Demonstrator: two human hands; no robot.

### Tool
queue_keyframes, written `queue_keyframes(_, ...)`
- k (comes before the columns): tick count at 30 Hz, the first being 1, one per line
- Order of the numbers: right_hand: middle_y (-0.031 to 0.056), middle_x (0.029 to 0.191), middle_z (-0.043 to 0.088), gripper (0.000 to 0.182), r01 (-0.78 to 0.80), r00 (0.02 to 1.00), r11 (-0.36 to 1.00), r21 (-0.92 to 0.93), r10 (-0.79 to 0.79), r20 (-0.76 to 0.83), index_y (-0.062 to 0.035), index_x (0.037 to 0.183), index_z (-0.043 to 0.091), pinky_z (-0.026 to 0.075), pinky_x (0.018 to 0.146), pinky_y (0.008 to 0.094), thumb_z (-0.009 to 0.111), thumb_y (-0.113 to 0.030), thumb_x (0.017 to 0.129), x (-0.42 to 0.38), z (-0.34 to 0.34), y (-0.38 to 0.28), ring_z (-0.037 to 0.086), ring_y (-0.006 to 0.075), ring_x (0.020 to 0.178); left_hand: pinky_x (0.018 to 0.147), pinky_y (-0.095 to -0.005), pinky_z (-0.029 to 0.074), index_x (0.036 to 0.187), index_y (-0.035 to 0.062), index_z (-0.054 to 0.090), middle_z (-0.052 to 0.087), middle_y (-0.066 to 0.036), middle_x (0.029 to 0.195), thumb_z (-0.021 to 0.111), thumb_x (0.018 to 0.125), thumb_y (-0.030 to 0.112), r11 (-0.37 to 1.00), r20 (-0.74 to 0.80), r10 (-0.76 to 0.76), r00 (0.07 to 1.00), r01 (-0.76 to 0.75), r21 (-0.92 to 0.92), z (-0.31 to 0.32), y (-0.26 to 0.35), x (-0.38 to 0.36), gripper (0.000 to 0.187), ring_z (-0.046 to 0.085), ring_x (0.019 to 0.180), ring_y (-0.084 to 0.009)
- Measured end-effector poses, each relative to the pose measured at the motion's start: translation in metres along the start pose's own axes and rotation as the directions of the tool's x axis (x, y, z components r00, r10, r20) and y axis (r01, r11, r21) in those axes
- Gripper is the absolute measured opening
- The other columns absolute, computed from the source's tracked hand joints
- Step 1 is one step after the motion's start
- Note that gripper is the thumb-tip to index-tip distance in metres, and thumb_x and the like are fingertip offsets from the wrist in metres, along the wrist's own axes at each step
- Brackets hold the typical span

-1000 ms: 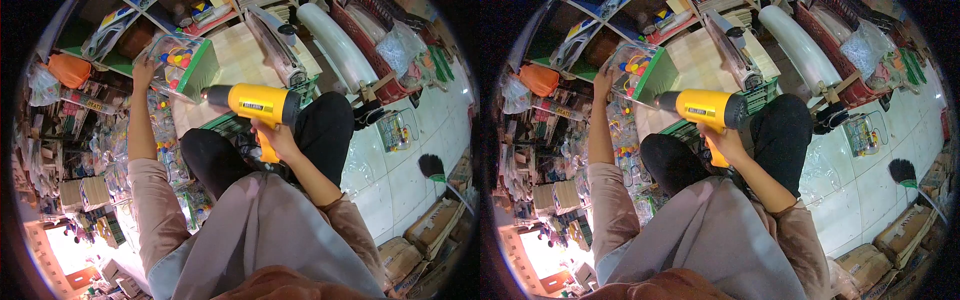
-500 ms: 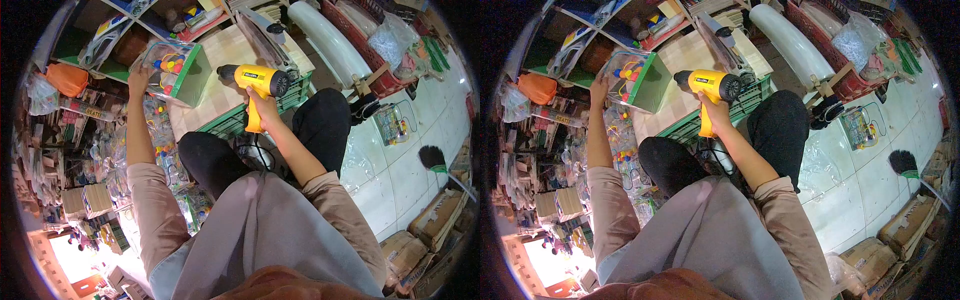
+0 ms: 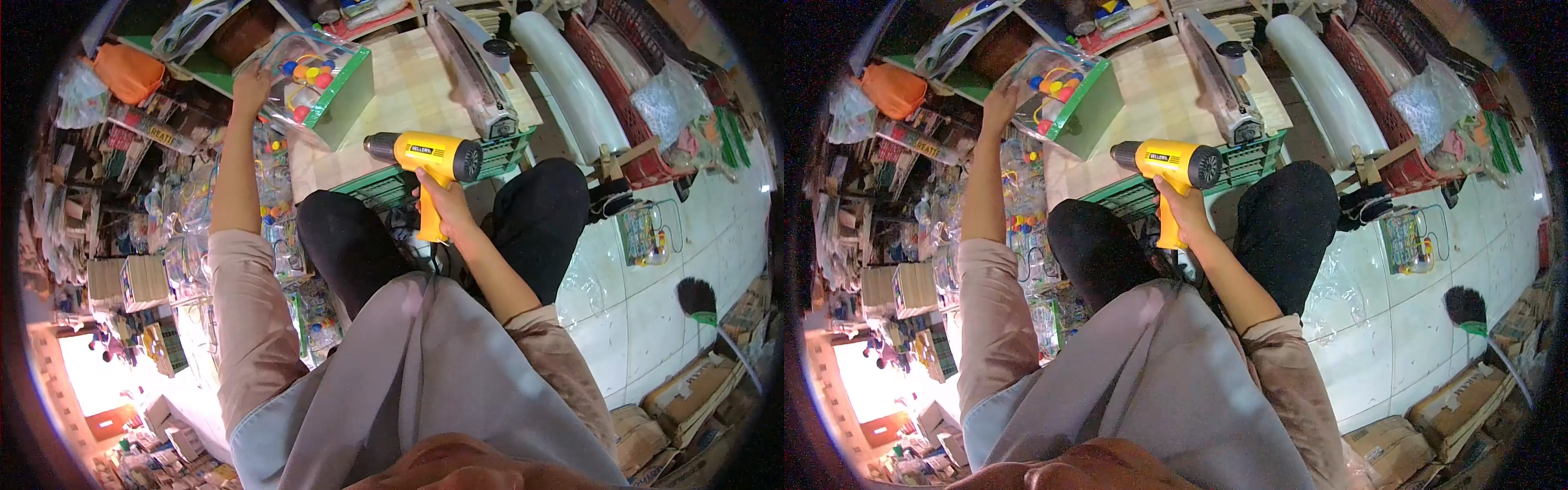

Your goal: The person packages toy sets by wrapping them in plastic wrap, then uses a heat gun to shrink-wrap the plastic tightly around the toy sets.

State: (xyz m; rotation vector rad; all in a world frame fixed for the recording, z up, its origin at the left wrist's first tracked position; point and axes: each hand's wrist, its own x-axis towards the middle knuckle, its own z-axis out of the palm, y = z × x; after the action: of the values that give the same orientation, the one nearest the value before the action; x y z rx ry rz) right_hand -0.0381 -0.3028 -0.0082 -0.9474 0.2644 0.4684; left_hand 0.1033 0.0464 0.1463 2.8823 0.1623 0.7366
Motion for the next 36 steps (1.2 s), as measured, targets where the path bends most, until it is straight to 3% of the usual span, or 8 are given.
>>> queue_keyframes(8, 0.0048, 0.067, 0.058, 0.029, -0.003, 0.996, 1.000, -0.004, 0.003, 0.094, -0.0066, 0.095, 0.056, 0.044, 0.043, 0.0245, 0.068, -0.027, 0.079, -0.032, 0.013, -0.014, 0.052, 0.0127, 0.047, 0.094, -0.0391, 0.037, 0.116, -0.0011, 0.052, 0.053, -0.024, 0.115, 0.045, 0.083, 0.031, 0.996, 0.031, -0.087, 0.996, 0.087, -0.002, -0.002, 0.001, -0.001, 0.046, 0.050, 0.108, -0.0368)
queue_keyframes(10, 0.0030, 0.068, 0.057, 0.026, -0.043, 0.995, 0.999, -0.027, 0.045, 0.088, -0.0059, 0.094, 0.058, 0.045, 0.045, 0.0231, 0.069, -0.023, 0.078, -0.039, 0.014, -0.022, 0.053, 0.0109, 0.051, 0.093, -0.0398, 0.038, 0.117, -0.0011, 0.051, 0.053, -0.024, 0.114, 0.045, 0.083, 0.031, 1.000, 0.007, 0.001, 1.000, -0.001, -0.018, 0.003, -0.006, 0.002, 0.047, 0.051, 0.107, -0.0372)
queue_keyframes(18, 0.0048, 0.069, 0.058, 0.019, 0.050, 0.986, 0.996, -0.080, -0.036, 0.164, -0.0049, 0.093, 0.056, 0.044, 0.046, 0.0233, 0.064, -0.019, 0.082, -0.060, 0.023, -0.045, 0.054, 0.0117, 0.051, 0.083, -0.0463, 0.042, 0.101, 0.0009, 0.056, 0.057, -0.027, 0.099, 0.046, 0.081, 0.028, 0.996, -0.008, -0.031, 1.000, 0.030, -0.084, 0.000, 0.001, -0.003, 0.035, 0.054, 0.093, -0.0430)
queue_keyframes(20, 0.0047, 0.069, 0.058, 0.019, 0.101, 0.983, 0.990, -0.099, -0.085, 0.161, -0.0044, 0.093, 0.056, 0.045, 0.046, 0.0230, 0.063, -0.017, 0.082, -0.065, 0.025, -0.050, 0.054, 0.0115, 0.052, 0.081, -0.0471, 0.042, 0.102, 0.0012, 0.055, 0.057, -0.027, 0.097, 0.046, 0.080, 0.027, 0.996, -0.070, 0.046, 0.996, -0.051, -0.071, 0.005, -0.004, -0.002, 0.035, 0.054, 0.091, -0.0434)
queue_keyframes(27, 0.0051, 0.070, 0.058, 0.020, 0.199, 0.966, 0.979, -0.047, -0.188, 0.179, -0.0038, 0.095, 0.056, 0.046, 0.047, 0.0231, 0.064, -0.016, 0.081, -0.066, 0.031, -0.066, 0.054, 0.0113, 0.052, 0.083, -0.0459, 0.042, 0.105, 0.0013, 0.055, 0.057, -0.027, 0.100, 0.047, 0.080, 0.026, 0.997, -0.060, 0.021, 0.998, -0.026, -0.079, 0.001, 0.000, -0.003, 0.036, 0.054, 0.094, -0.0425)
queue_keyframes(29, 0.0055, 0.071, 0.058, 0.023, 0.239, 0.959, 0.970, -0.040, -0.229, 0.167, -0.0036, 0.097, 0.056, 0.045, 0.047, 0.0231, 0.065, -0.017, 0.081, -0.059, 0.030, -0.069, 0.055, 0.0114, 0.052, 0.092, -0.0377, 0.039, 0.120, 0.0016, 0.050, 0.052, -0.024, 0.115, 0.045, 0.084, 0.032, 0.999, 0.090, -0.029, 0.996, 0.030, -0.015, -0.003, -0.001, -0.001, 0.048, 0.051, 0.106, -0.0374)
queue_keyframes(34, 0.0053, 0.072, 0.058, 0.026, 0.234, 0.967, 0.972, -0.018, -0.231, 0.104, -0.0034, 0.097, 0.055, 0.045, 0.046, 0.0230, 0.068, -0.017, 0.079, -0.041, 0.025, -0.078, 0.054, 0.0111, 0.052, 0.088, -0.0393, 0.041, 0.121, 0.0049, 0.050, 0.056, -0.023, 0.110, 0.046, 0.084, 0.033, 1.000, 0.041, 0.015, 0.999, -0.014, -0.021, 0.002, -0.005, 0.000, 0.047, 0.053, 0.102, -0.0381)
queue_keyframes(36, 0.0053, 0.070, 0.057, 0.026, 0.253, 0.963, 0.967, -0.012, -0.251, 0.095, -0.0044, 0.097, 0.055, 0.045, 0.045, 0.0234, 0.067, -0.019, 0.079, -0.035, 0.026, -0.083, 0.055, 0.0117, 0.052, 0.087, -0.0391, 0.042, 0.121, 0.0057, 0.050, 0.057, -0.022, 0.107, 0.046, 0.084, 0.033, 0.997, 0.095, -0.056, 0.994, 0.060, -0.039, 0.001, -0.006, 0.000, 0.047, 0.054, 0.101, -0.0376)
